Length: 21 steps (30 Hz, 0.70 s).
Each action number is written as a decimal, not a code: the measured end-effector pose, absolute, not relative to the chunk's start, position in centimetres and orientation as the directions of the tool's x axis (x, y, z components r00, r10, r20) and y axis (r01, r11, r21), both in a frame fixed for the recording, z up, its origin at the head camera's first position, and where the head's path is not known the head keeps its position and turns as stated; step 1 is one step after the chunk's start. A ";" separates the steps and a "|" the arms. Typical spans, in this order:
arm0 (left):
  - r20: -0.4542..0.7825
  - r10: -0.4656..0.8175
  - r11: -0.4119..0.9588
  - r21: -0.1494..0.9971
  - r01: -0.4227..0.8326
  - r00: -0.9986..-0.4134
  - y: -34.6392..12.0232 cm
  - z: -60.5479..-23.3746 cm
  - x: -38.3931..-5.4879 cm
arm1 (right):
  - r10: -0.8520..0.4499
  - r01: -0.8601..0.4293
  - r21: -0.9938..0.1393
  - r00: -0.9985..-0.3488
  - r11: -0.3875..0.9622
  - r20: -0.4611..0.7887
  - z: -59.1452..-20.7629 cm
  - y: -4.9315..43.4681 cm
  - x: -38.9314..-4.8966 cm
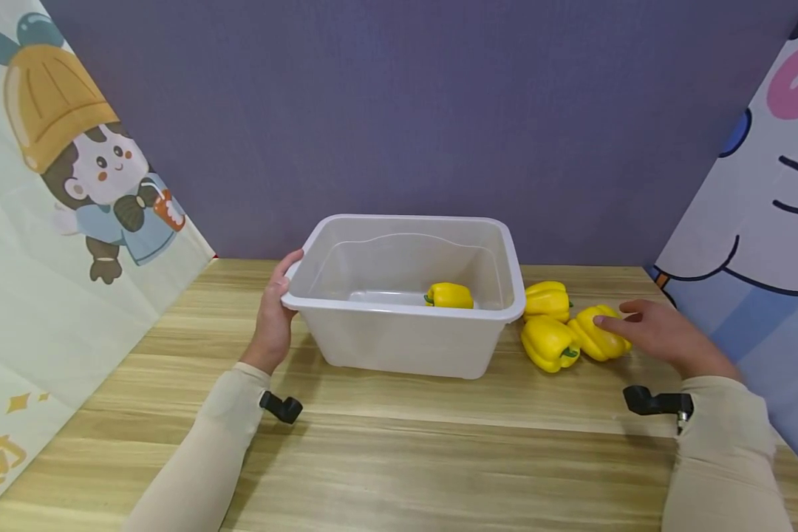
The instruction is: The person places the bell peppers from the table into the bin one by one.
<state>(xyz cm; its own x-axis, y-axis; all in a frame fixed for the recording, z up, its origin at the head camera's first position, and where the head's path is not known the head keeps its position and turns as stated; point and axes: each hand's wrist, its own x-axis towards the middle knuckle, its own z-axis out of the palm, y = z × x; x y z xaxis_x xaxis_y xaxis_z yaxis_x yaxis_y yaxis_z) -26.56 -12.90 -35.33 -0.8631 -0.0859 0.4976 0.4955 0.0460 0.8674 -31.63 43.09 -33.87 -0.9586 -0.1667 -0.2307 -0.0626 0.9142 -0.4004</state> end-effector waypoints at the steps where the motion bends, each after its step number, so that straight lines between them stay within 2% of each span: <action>1: 0.499 -0.084 0.046 0.867 0.497 -0.862 -12.9 -35.3 -26.6 | -0.171 -0.063 -0.406 -0.957 0.912 -0.235 -34.0 43.1 -31.6; 5: 0.504 -0.083 0.051 0.864 0.501 -0.860 -12.9 -35.4 -26.6 | -0.180 -0.060 -0.437 -0.954 0.897 -0.239 -34.3 43.0 -31.8; 21: 0.499 -0.092 0.045 0.867 0.497 -0.862 -12.9 -35.5 -26.7 | -0.155 -0.020 -0.425 -0.946 0.905 -0.284 -35.3 43.2 -32.2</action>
